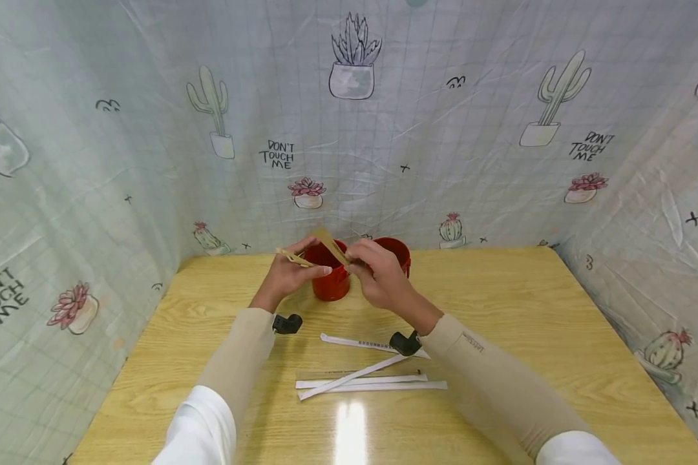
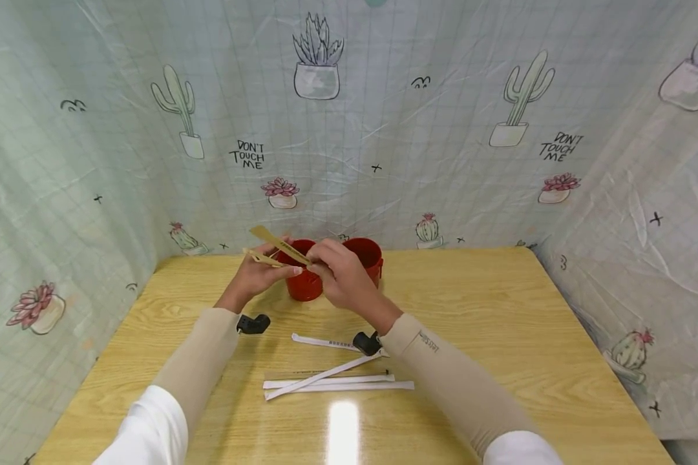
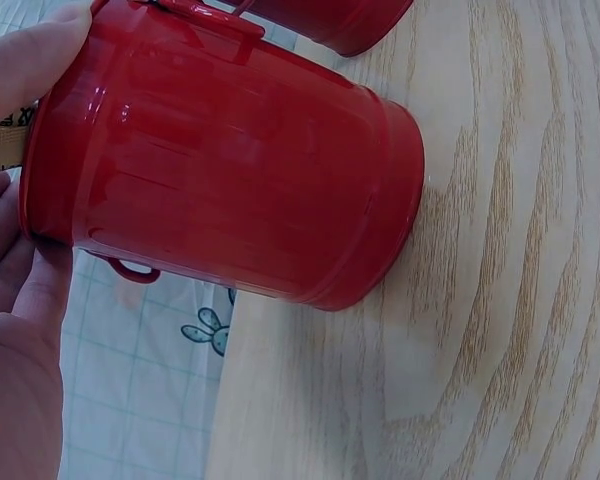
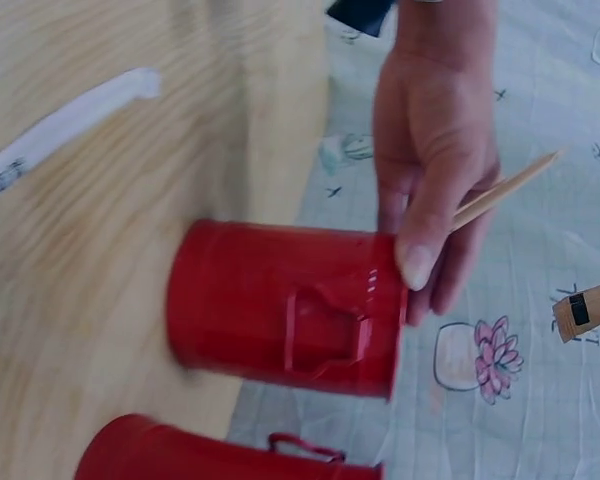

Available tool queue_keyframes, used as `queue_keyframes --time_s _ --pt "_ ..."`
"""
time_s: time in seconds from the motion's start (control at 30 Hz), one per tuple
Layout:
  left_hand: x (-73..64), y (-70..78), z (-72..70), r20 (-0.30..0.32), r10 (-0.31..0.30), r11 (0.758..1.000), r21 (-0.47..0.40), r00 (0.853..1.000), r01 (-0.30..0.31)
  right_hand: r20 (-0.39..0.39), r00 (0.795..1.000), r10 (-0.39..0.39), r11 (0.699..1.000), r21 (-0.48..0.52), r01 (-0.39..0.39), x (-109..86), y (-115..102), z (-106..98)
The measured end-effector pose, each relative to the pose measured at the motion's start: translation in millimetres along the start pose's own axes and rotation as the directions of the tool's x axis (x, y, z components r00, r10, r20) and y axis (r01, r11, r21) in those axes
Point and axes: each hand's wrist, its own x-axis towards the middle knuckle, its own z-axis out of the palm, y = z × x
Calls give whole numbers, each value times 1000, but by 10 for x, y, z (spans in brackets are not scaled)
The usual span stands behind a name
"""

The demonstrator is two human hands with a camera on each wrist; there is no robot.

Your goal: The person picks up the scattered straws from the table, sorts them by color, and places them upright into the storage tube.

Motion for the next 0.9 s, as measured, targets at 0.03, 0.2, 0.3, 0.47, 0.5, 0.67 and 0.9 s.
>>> queue_keyframes --time_s 0.03,0.2,0.3,0.47,0.5,0.67,0.9 --pt "2 8 -3 -4 5 1000 3 1000 -5 -5 1000 2 1000 3 -2 38 0 13" --pt "12 16 -12 1 19 1000 0 1000 -19 -27 999 37 999 30 -36 173 19 84" --pt "16 8 -12 12 16 1000 -13 1000 -16 -25 996 83 995 56 -82 219 63 139" --pt "27 -5 -14 10 21 1000 -18 1000 -20 18 984 177 981 74 -178 251 153 224" --pt "28 -6 -15 10 21 1000 -16 1000 -20 28 981 194 978 74 -195 249 171 237" --pt "25 6 -21 14 -1 1000 -3 1000 1 72 964 256 964 53 -260 226 252 303" --pt "45 6 -22 44 70 997 -21 997 -69 143 941 306 952 -53 -301 168 313 417"
